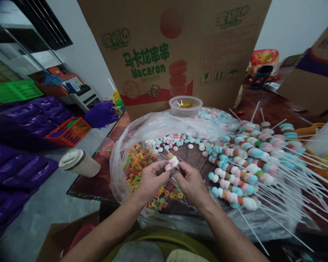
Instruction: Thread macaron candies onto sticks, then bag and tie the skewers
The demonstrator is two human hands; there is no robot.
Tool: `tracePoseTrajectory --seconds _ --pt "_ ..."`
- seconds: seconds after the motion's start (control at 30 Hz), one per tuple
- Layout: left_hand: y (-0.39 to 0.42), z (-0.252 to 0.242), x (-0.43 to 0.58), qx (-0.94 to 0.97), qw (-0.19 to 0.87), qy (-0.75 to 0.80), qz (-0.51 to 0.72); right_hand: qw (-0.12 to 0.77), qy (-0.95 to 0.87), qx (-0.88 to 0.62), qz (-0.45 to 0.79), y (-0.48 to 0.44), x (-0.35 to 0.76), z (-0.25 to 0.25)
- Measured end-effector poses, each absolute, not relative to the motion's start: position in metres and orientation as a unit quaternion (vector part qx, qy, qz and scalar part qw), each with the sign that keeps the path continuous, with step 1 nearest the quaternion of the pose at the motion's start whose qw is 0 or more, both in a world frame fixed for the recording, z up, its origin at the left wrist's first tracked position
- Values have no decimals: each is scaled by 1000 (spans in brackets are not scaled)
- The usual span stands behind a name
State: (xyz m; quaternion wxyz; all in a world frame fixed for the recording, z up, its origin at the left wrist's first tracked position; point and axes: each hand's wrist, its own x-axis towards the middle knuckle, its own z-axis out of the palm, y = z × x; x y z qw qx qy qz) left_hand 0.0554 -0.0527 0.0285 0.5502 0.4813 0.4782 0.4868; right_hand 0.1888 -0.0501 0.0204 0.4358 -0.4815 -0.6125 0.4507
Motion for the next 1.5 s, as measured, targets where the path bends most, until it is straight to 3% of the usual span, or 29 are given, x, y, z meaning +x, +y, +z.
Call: tracePoseTrajectory --seconds 0.17,0.3,0.53,0.8,1.3,1.5 --pt "-53 23 52 463 536 506 491 410 -633 -457 471 -42 186 20" --pt "-46 15 45 377 534 534 537 354 -680 -535 355 -55 199 19" --pt "-38 11 42 352 498 550 570 159 -770 -585 199 -101 206 12" --pt "-50 10 48 480 384 588 526 -2 -755 -644 123 -96 191 32" --pt "-53 -3 55 487 394 558 543 -36 -759 -641 109 -99 176 43" --pt "-56 -3 60 434 443 571 537 43 -754 -645 116 -88 170 28"
